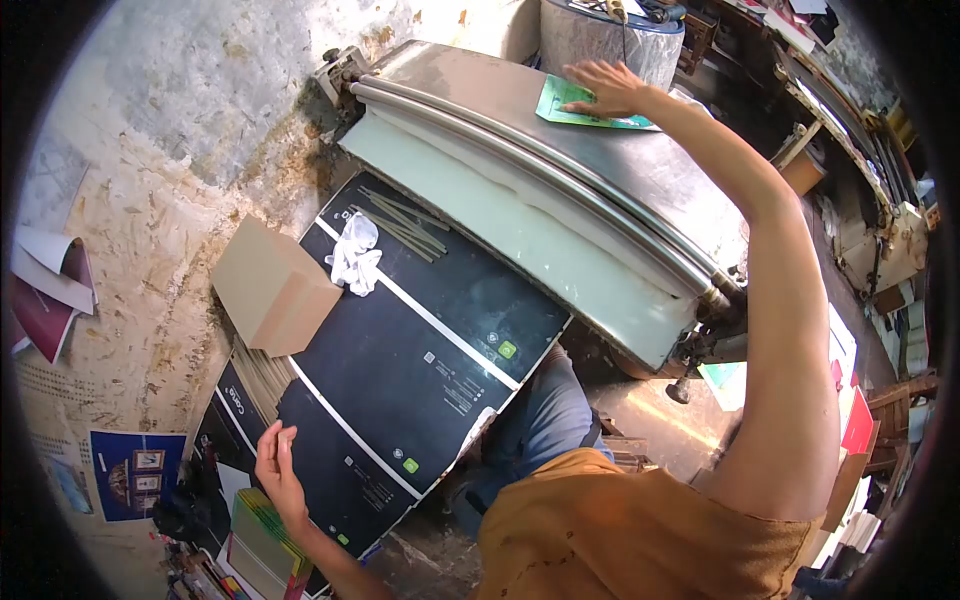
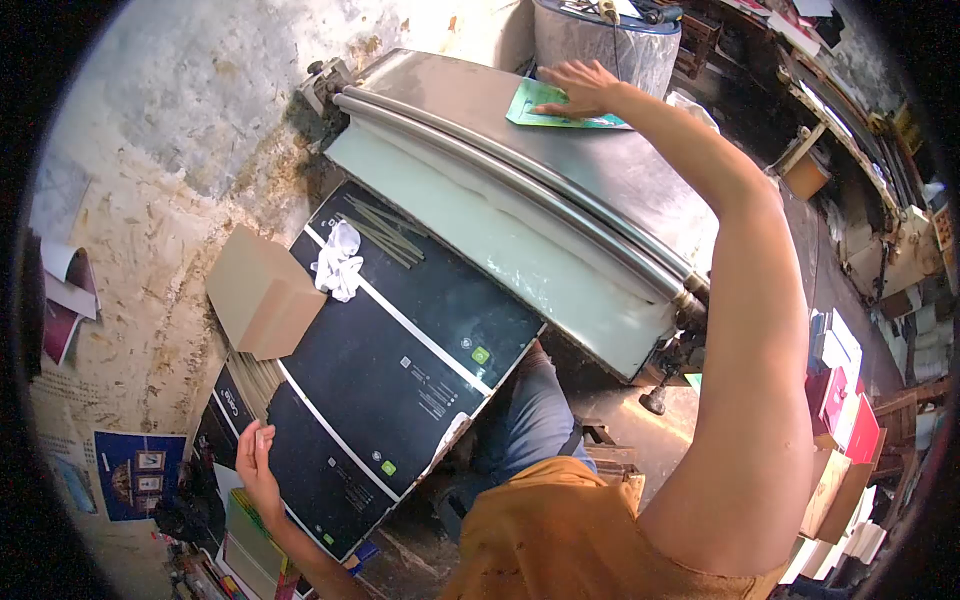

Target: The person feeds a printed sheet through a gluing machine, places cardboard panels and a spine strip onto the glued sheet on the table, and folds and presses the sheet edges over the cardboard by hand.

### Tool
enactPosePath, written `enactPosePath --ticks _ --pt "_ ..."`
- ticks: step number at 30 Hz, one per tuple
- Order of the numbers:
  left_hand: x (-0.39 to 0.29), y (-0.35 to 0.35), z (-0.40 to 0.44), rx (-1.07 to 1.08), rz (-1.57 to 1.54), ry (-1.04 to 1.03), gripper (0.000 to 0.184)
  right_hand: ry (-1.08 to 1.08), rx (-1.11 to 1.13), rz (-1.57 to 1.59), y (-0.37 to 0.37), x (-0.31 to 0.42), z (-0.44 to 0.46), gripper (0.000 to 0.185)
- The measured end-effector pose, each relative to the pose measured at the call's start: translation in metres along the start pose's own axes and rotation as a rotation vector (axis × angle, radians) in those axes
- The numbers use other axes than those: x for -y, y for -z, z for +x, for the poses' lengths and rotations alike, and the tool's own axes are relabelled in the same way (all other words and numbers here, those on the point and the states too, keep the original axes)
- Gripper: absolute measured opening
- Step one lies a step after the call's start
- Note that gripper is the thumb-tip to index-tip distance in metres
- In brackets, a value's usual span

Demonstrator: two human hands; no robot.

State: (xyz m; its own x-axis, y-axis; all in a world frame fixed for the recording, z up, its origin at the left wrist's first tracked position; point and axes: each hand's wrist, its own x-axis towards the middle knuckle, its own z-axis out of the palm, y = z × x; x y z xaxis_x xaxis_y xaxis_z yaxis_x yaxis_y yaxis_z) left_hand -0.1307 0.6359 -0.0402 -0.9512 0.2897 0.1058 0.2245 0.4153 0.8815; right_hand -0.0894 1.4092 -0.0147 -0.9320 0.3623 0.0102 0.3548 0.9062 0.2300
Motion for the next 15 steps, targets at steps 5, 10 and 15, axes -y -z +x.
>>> enactPosePath --ticks 5,10,15 --pt "-0.041 -0.071 0.048 0.088 -0.121 -0.156 0.032 0.036 -0.001 0.25 -0.033 0.014 -0.017 0.1" --pt "-0.095 -0.204 0.108 0.27 -0.388 -0.184 0.031 0.085 -0.026 0.294 -0.027 0.026 -0.033 0.092" --pt "-0.13 -0.335 0.138 0.377 -0.464 -0.068 0.028 0.088 -0.011 0.276 -0.019 0.042 -0.05 0.077"
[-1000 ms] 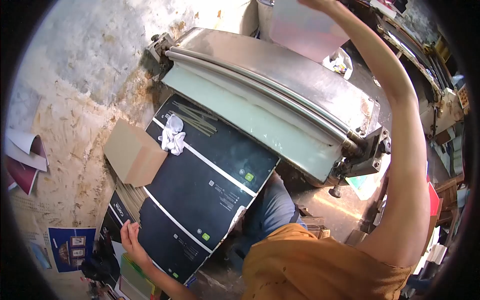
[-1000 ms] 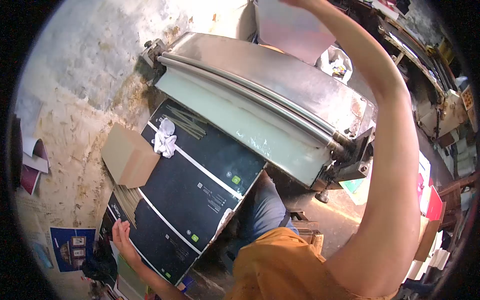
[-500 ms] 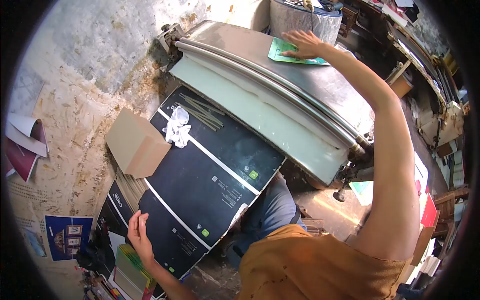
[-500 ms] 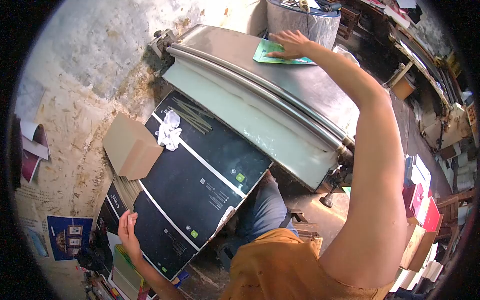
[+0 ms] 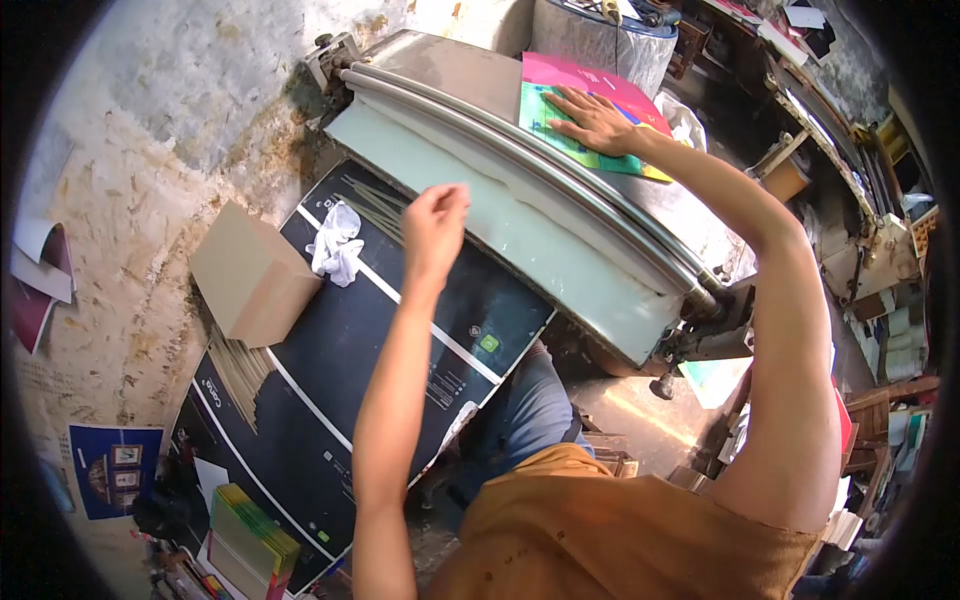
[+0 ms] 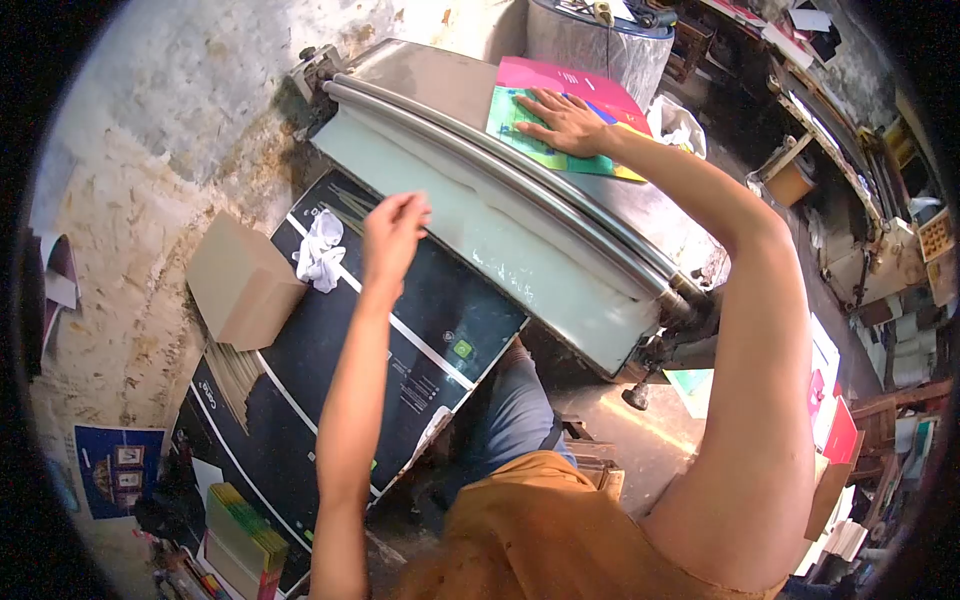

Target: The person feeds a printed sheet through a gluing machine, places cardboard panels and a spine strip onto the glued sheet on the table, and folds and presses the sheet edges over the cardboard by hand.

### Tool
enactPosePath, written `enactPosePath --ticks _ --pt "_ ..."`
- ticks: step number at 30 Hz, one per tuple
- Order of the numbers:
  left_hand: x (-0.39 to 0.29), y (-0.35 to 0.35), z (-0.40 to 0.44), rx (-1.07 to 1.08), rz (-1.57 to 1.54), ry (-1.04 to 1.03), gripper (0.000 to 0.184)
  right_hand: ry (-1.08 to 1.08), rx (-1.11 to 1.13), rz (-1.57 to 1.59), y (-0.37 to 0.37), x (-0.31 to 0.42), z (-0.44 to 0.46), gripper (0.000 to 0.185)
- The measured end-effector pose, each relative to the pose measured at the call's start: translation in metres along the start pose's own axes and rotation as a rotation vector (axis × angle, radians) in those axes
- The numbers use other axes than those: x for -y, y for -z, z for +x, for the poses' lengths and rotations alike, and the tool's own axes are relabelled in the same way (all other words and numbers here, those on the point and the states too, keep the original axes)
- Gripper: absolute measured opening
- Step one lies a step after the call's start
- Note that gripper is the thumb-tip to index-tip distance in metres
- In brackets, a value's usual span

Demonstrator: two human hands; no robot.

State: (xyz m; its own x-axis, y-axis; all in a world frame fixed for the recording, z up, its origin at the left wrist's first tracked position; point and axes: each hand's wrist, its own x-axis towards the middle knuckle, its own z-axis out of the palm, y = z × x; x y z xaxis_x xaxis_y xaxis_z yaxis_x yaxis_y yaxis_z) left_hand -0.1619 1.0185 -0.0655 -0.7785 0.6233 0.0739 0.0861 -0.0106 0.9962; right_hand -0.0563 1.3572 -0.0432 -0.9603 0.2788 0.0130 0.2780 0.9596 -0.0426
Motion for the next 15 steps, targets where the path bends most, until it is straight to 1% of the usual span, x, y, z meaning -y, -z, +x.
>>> enactPosePath --ticks 1,2,4,7,10,13,15 --pt "0.006 -0.015 0.01 0.038 0.008 0.018 0.031 0.014 -0.022 0.008 -0.005 -0.002 0.0 0.074" --pt "0.011 -0.03 0.019 0.01 0.074 0.038 0.033 0.009 -0.018 0.026 -0.005 -0.001 0.0 0.073" --pt "0.017 -0.05 0.029 -0.008 0.032 0.064 0.035 -0.003 -0.007 0.064 -0.005 0.005 -0.007 0.071" --pt "0.005 -0.064 0.025 0.021 -0.084 0.216 0.036 -0.035 0.002 0.126 -0.003 0.007 -0.01 0.069" --pt "0.009 -0.073 0.027 0.06 -0.167 0.249 0.033 -0.003 -0.015 0.167 -0.008 0.004 -0.01 0.069" --pt "0.007 -0.081 0.024 -0.011 -0.321 0.303 0.028 -0.029 0.006 0.203 -0.007 0.005 -0.014 0.068" --pt "0.006 -0.082 0.022 -0.038 -0.341 0.314 0.028 -0.04 0.011 0.216 -0.006 0.009 -0.018 0.071"
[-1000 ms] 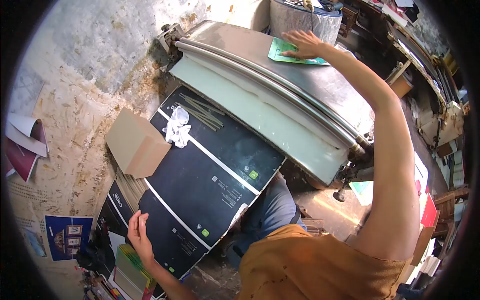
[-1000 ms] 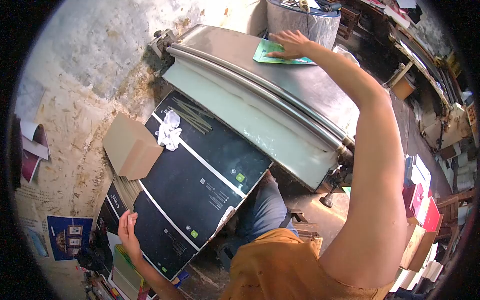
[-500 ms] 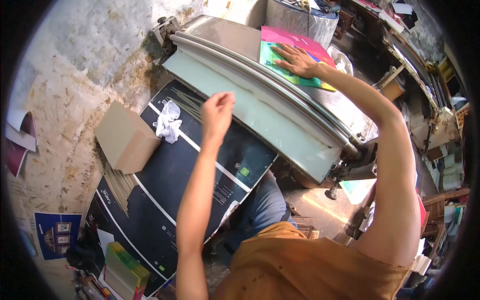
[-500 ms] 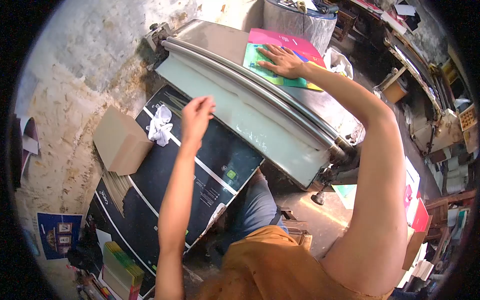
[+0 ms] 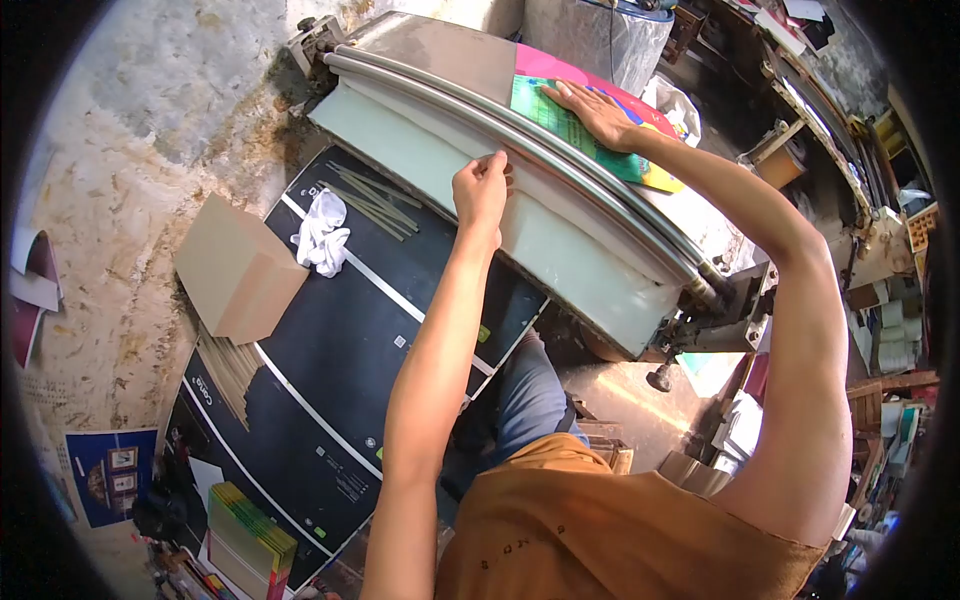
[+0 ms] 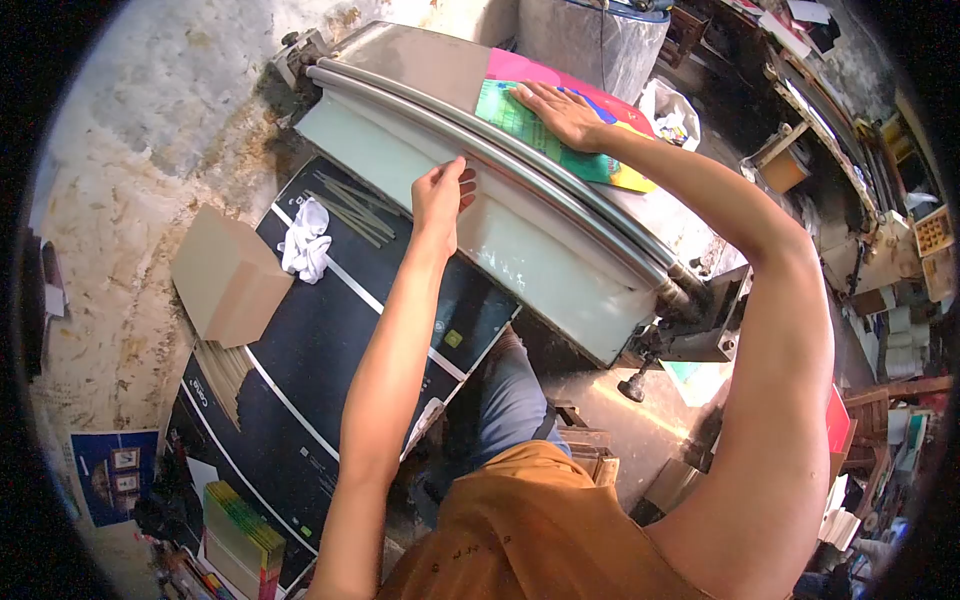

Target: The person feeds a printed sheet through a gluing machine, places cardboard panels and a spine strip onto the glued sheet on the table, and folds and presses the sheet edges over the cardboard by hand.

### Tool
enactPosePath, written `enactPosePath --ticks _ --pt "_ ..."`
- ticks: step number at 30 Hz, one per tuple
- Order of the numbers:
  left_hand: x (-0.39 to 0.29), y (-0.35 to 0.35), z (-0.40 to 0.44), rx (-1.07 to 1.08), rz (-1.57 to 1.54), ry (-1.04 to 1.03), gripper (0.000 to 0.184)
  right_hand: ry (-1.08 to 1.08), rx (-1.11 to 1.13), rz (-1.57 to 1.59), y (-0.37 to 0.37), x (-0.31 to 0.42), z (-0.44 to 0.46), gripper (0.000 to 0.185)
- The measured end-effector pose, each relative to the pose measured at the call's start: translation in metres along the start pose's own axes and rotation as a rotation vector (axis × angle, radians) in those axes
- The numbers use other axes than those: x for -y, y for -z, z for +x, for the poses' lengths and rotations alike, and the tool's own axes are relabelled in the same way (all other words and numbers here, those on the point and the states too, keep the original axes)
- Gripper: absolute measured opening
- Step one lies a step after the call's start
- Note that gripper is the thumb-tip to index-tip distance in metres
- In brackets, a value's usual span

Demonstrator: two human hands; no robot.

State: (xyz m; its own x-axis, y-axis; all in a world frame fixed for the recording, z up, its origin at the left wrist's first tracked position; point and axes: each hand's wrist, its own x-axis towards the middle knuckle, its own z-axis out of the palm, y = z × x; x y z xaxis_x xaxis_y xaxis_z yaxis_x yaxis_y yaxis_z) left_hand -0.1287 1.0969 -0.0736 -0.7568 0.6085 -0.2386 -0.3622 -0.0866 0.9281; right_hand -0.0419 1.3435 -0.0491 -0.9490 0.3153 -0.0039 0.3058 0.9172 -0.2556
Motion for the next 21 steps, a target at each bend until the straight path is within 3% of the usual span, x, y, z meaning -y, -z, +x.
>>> enactPosePath --ticks 7,10,13,14,17,19,21 --pt "0.009 0.001 0.004 0.078 0.038 0.023 0.022 -0.052 0.048 0.02 0.004 0.013 -0.005 0.072" --pt "0.01 -0.002 0.006 0.087 0.07 0.056 0.022 -0.082 0.088 0.176 0.008 0.019 -0.008 0.083" --pt "0.014 0.005 0.013 0.111 0.087 0.049 0.021 -0.175 0.129 0.506 0.013 0.032 -0.009 0.099" --pt "0.015 0.01 0.014 0.117 0.089 0.053 0.02 -0.162 0.165 0.764 0.017 0.037 -0.014 0.107" --pt "0.007 0.035 0.001 0.135 0.071 0.045 0.018 -0.15 0.22 1.017 0.029 0.047 -0.015 0.108" --pt "-0.006 0.061 -0.027 0.15 0.03 0.026 0.018 -0.188 0.235 1.021 0.048 0.045 -0.005 0.102" --pt "-0.03 0.083 -0.064 0.081 0.048 0.007 0.02 -0.106 0.109 0.438 0.073 0.052 0.016 0.073"
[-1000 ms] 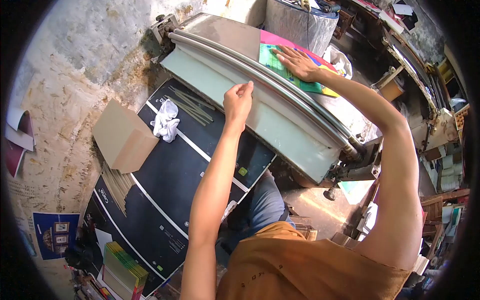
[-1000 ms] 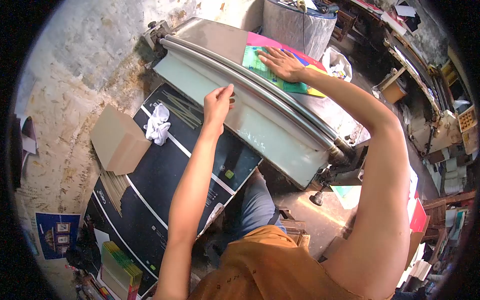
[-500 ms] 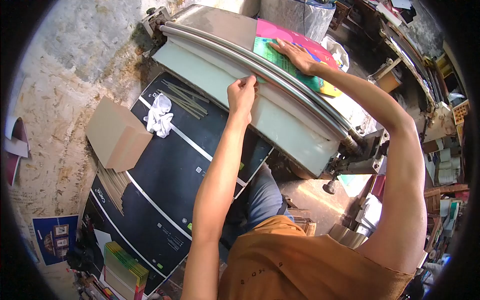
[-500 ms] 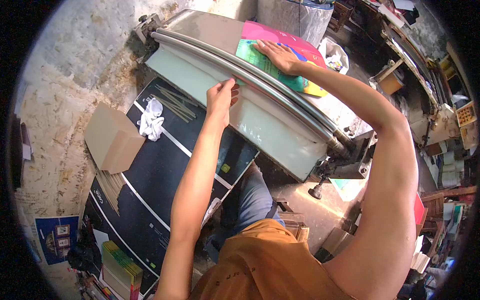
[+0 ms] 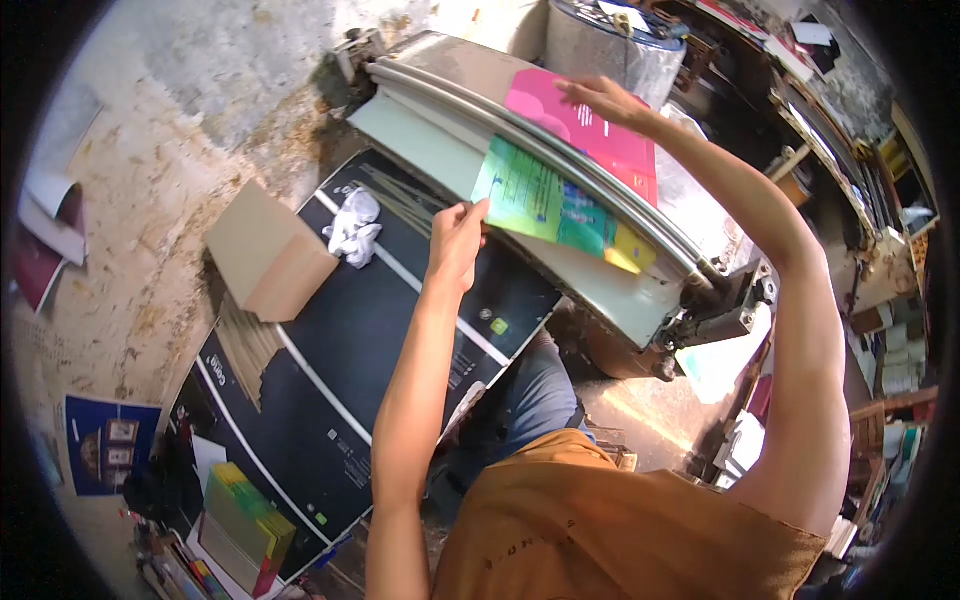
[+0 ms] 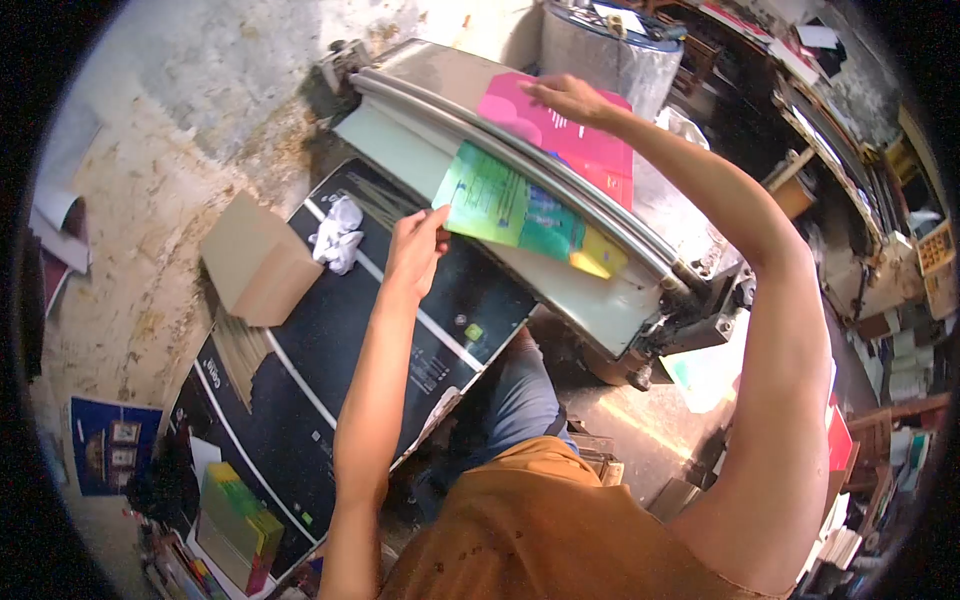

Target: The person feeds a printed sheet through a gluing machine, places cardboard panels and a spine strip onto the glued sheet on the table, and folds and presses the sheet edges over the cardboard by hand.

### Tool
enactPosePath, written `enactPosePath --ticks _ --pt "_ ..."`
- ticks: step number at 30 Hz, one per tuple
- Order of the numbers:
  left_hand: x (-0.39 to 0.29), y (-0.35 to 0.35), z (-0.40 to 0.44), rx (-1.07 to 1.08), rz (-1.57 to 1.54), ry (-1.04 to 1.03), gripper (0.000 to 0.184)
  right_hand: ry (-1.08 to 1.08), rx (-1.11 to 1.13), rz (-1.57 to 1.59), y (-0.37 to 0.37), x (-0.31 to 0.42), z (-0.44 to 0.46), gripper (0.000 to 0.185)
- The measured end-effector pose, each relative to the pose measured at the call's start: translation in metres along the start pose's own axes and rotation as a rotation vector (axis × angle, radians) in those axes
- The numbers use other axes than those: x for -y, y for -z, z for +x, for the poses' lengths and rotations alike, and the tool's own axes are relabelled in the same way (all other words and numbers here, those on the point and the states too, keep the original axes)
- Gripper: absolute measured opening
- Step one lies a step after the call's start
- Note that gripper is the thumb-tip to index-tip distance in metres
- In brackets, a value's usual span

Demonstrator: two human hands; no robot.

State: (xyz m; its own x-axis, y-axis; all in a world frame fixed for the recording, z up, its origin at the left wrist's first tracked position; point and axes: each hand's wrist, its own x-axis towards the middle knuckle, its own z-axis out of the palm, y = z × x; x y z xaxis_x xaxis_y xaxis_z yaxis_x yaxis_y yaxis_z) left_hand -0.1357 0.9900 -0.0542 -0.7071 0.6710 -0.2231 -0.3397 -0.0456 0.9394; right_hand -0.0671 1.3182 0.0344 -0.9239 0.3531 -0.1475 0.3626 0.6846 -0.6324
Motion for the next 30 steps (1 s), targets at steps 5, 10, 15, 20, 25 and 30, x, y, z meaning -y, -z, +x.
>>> enactPosePath --ticks 5,10,15,20,25,30 --pt "-0.027 0.059 -0.073 -0.014 -0.006 -0.085 0.021 0.481 -0.126 -0.852 -0.042 0.112 0.022 0.064" --pt "-0.063 0.108 -0.147 -0.041 0.095 -0.105 0.022 0.492 0.153 -1.31 -0.12 0.179 0.091 0.087" --pt "-0.071 0.197 -0.209 -0.133 0.316 -0.085 0.022 0.407 0.295 -1.35 -0.18 0.241 0.106 0.056" --pt "-0.089 0.29 -0.269 -0.619 1.403 -0.749 0.008 0.836 0.004 -0.918 -0.199 0.285 0.031 0.009" --pt "-0.054 0.288 -0.348 -0.532 1.55 -0.754 0.013 0.85 -0.089 -0.763 -0.236 0.251 -0.078 0.011" --pt "0.075 0.306 -0.358 -0.435 1.494 -0.551 0.02 0.756 0.027 -0.789 -0.333 0.15 -0.121 0.037"
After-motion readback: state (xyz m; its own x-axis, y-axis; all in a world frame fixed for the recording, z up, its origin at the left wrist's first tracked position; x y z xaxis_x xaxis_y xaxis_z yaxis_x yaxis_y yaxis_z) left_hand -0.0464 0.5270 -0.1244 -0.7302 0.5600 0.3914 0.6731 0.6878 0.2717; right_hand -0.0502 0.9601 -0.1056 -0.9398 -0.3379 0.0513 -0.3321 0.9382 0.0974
